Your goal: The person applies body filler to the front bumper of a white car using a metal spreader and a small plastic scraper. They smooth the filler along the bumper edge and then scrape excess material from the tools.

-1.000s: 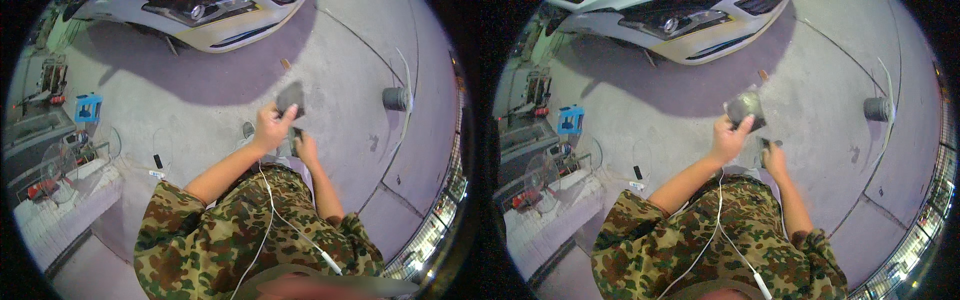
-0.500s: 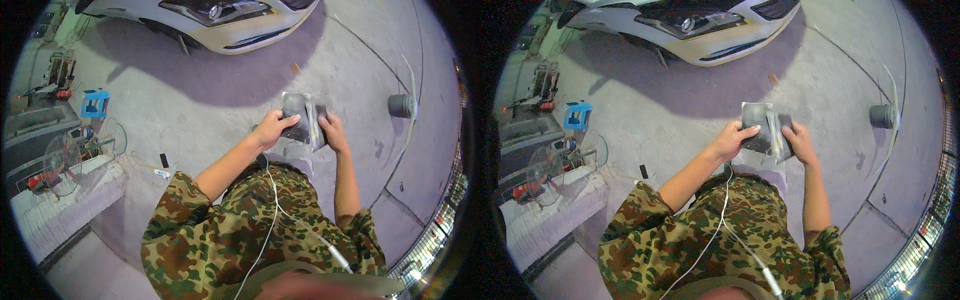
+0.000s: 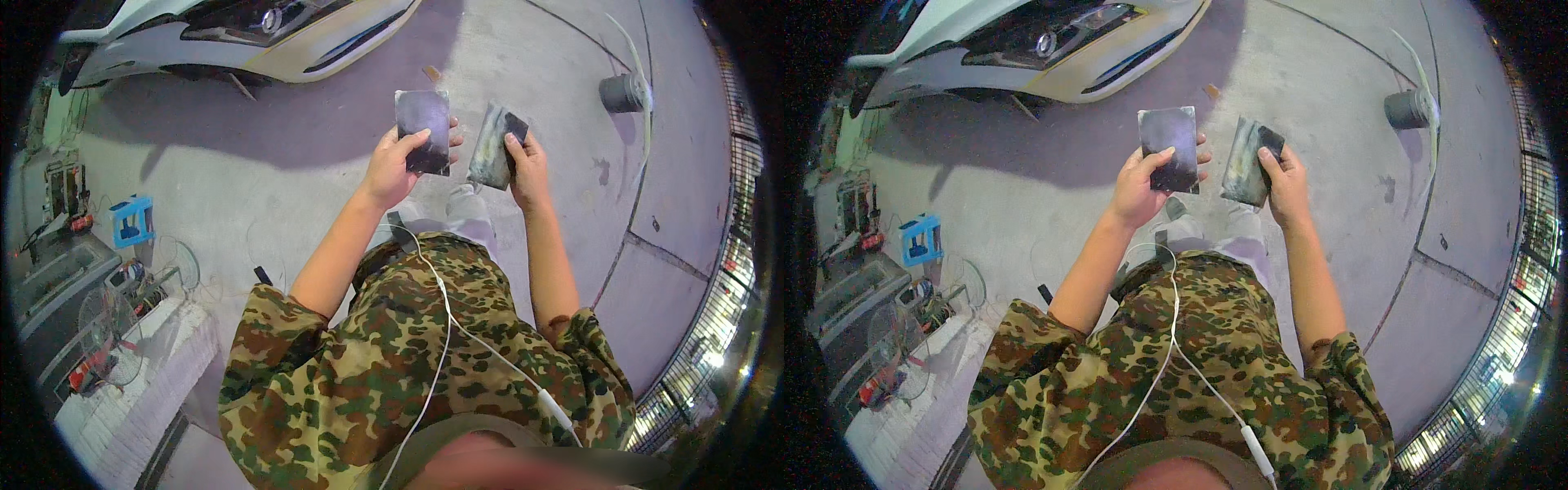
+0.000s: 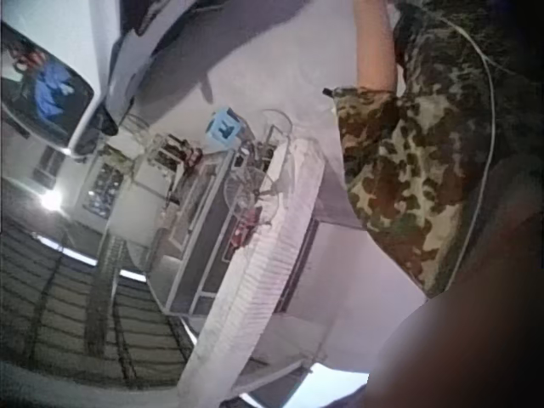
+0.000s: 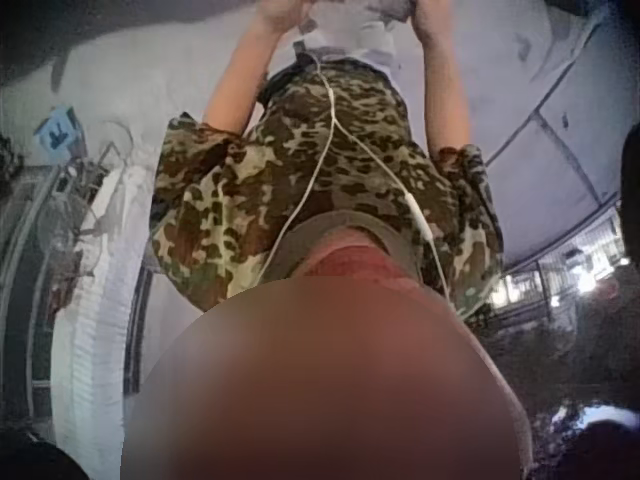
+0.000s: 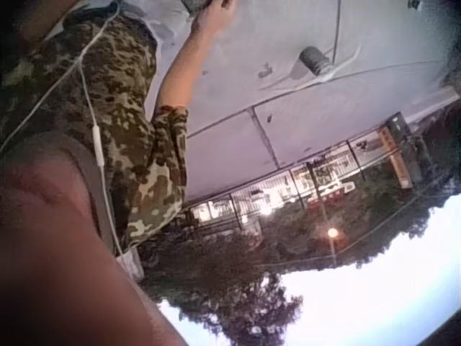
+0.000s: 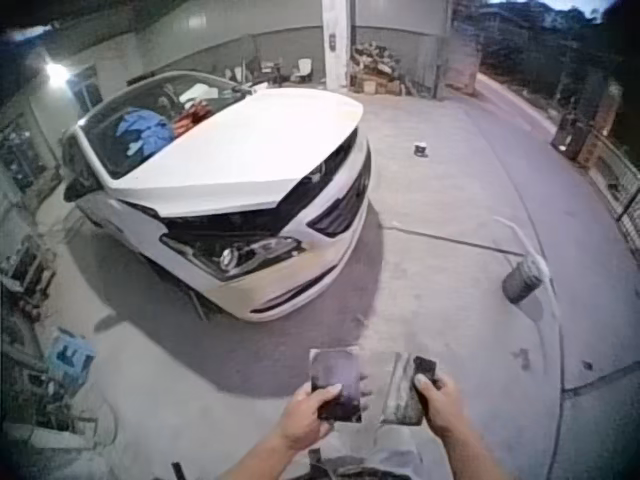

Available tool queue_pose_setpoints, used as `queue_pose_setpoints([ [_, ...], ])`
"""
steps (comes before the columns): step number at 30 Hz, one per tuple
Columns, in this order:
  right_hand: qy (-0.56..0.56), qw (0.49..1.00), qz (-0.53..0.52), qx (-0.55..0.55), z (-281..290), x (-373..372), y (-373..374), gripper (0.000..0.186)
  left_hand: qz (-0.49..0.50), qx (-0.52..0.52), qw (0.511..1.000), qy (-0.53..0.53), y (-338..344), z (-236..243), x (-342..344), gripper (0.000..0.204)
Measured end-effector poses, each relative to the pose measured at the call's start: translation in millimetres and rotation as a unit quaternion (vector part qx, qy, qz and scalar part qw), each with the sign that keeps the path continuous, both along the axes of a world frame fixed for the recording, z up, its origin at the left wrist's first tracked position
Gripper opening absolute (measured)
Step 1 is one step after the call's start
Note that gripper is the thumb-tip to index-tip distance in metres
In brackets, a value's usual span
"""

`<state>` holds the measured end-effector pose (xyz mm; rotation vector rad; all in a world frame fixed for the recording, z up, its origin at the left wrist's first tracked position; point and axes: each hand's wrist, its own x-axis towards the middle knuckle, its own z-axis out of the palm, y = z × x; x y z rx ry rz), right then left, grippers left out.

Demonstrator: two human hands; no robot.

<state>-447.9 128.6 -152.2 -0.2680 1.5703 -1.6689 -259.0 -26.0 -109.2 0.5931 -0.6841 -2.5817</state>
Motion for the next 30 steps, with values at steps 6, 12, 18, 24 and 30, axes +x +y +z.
queue_pose_setpoints([
  [6,-0.114,0.982,-0.083,-0.121,46.8,23.2,-28.2,0.027,-0.036,-0.003,0.999,0.02,13.2,-2.3,-9.0,0.042],
  [12,-0.058,0.973,-0.167,-0.15,72.5,41.7,-50.1,0.025,-0.041,-0.167,0.977,-0.128,33.3,5.2,-9.2,0.046],
  [18,-0.002,0.978,-0.155,-0.14,82.6,42.0,-50.8,0.023,-0.033,-0.342,0.932,-0.12,35.6,16.5,-17.7,0.045],
  [24,0.027,0.985,-0.107,-0.13,79.6,33.2,-48.6,0.021,-0.051,-0.373,0.918,-0.12,31.0,21.7,-20.9,0.048],
  [30,0.129,0.987,0.01,-0.09,77.7,31.7,-41.5,0.023,-0.129,-0.37,0.904,-0.169,23.0,13.0,-10.8,0.048],
])
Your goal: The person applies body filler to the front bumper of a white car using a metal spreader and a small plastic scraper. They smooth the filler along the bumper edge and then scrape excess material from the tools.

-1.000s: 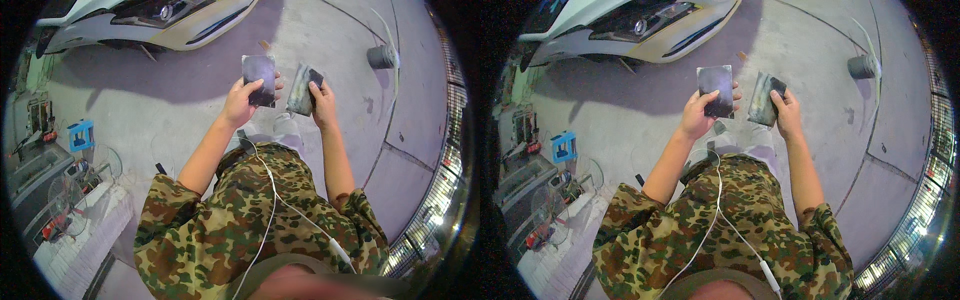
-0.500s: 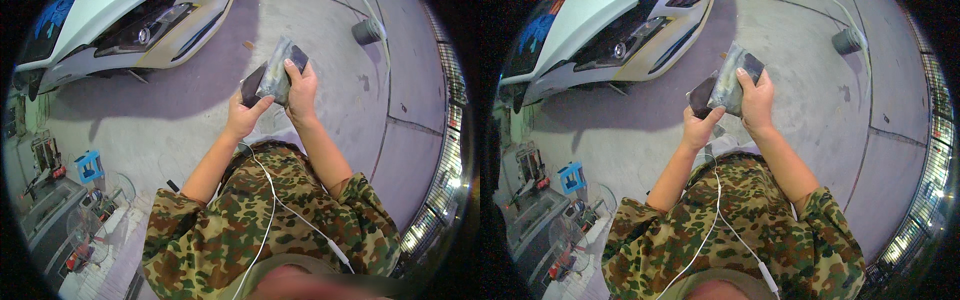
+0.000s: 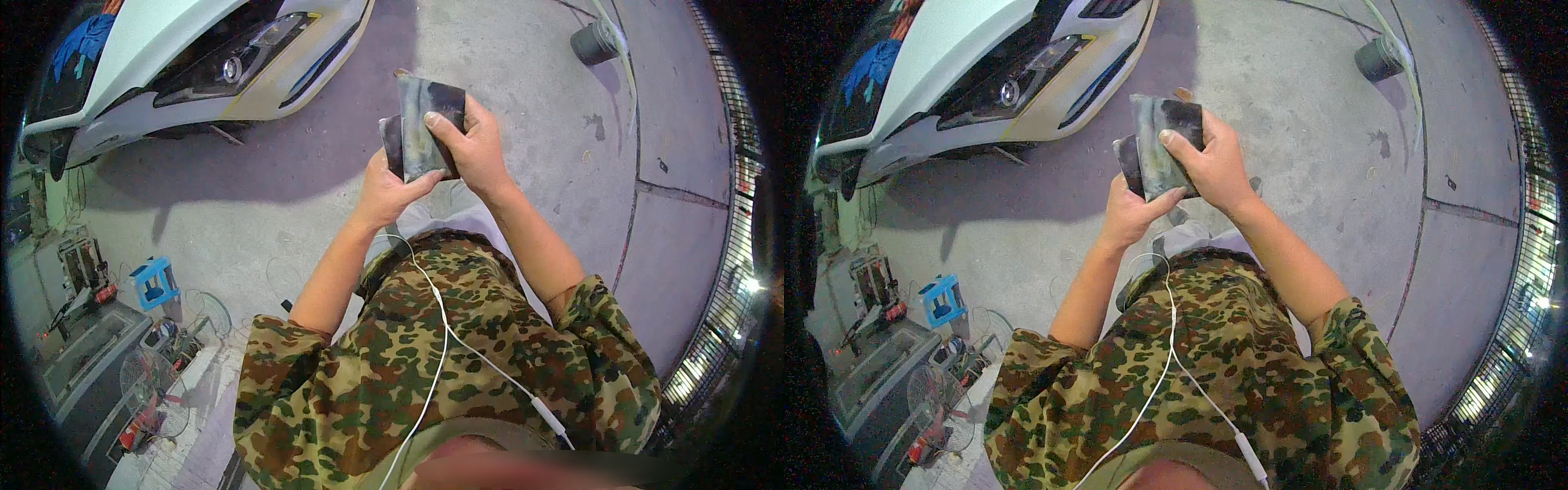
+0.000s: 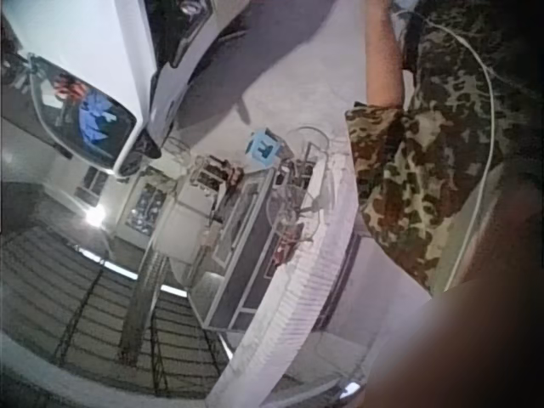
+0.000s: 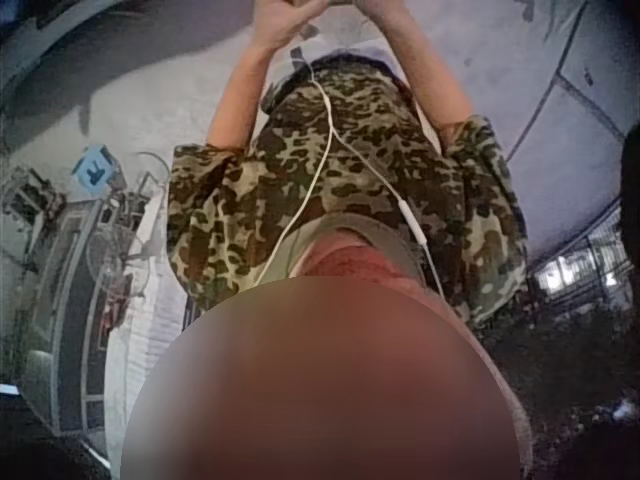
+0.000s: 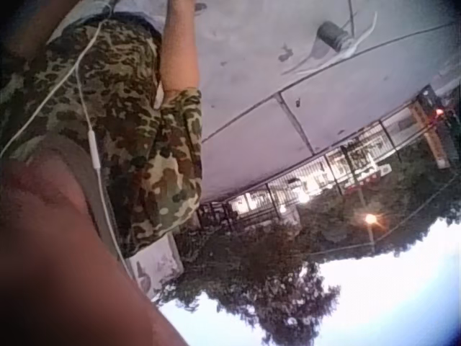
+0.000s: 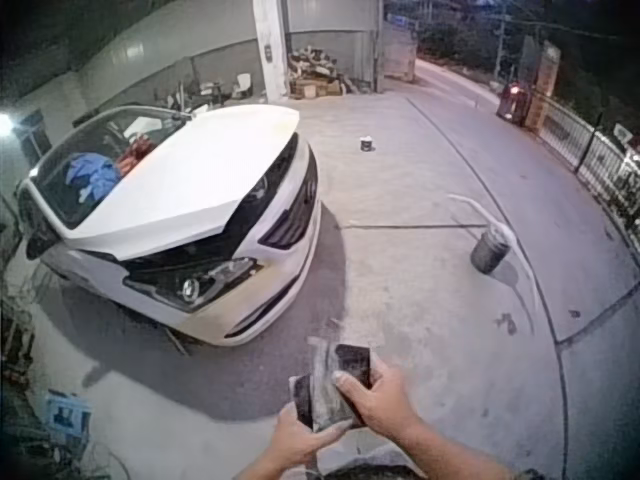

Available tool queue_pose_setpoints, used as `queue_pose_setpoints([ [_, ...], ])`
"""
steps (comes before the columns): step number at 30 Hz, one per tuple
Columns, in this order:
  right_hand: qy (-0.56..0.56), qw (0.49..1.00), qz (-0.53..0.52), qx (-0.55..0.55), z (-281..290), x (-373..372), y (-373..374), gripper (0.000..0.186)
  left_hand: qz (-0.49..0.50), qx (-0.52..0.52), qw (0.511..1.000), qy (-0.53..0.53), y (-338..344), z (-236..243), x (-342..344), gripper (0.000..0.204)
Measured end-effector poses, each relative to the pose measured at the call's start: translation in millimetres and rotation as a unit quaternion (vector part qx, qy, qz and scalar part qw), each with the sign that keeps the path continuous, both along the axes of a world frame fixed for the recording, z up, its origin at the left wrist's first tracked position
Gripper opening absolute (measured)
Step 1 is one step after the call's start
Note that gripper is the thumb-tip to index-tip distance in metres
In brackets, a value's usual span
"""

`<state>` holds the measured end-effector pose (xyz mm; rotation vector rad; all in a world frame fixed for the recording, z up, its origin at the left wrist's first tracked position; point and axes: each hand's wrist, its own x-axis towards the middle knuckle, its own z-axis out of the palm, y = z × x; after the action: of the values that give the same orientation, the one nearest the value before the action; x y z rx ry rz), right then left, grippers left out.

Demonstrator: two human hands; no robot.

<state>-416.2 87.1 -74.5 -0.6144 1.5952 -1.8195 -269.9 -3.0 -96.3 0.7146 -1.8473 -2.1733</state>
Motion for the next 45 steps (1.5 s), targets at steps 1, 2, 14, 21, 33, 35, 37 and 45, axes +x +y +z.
queue_pose_setpoints([
  [1,0.03,0.998,0.031,0.045,0.6,-0.1,1.5,0.023,-0.005,0.032,0.999,0.032,-1.2,-1.1,3.9,0.047],
  [2,0.02,1.0,-0.018,0.01,1.5,-1.7,3.3,0.024,-0.009,0.064,0.996,0.061,-1.9,-2.2,7.3,0.046],
  [14,0.071,0.997,0.001,-0.013,30.9,1.0,2.5,0.027,0.008,-0.038,0.999,0.029,8.0,24.2,11.1,0.028],
  [21,0.14,0.986,0.081,0.045,31.1,-1.0,3.5,0.029,-0.009,-0.137,0.99,-0.017,6.0,42.5,8.3,0.031],
  [33,0.112,0.992,0.058,0.031,28.0,-7.4,1.7,0.03,-0.03,0.05,0.998,0.015,6.6,41.5,12.4,0.043],
  [35,0.154,0.985,0.077,0.028,24.6,-5.3,2.6,0.029,-0.036,0.021,0.999,-0.001,5.4,37.6,12.7,0.041],
  [37,0.155,0.981,0.096,0.058,20.9,-4.3,3.6,0.029,-0.038,0.03,0.999,0.003,4.2,30.1,14.6,0.04],
  [45,0.227,0.967,0.078,0.087,16.6,-8.6,5.0,0.039,0.002,0.332,0.943,0.009,-0.7,10.0,24.6,0.094],
])
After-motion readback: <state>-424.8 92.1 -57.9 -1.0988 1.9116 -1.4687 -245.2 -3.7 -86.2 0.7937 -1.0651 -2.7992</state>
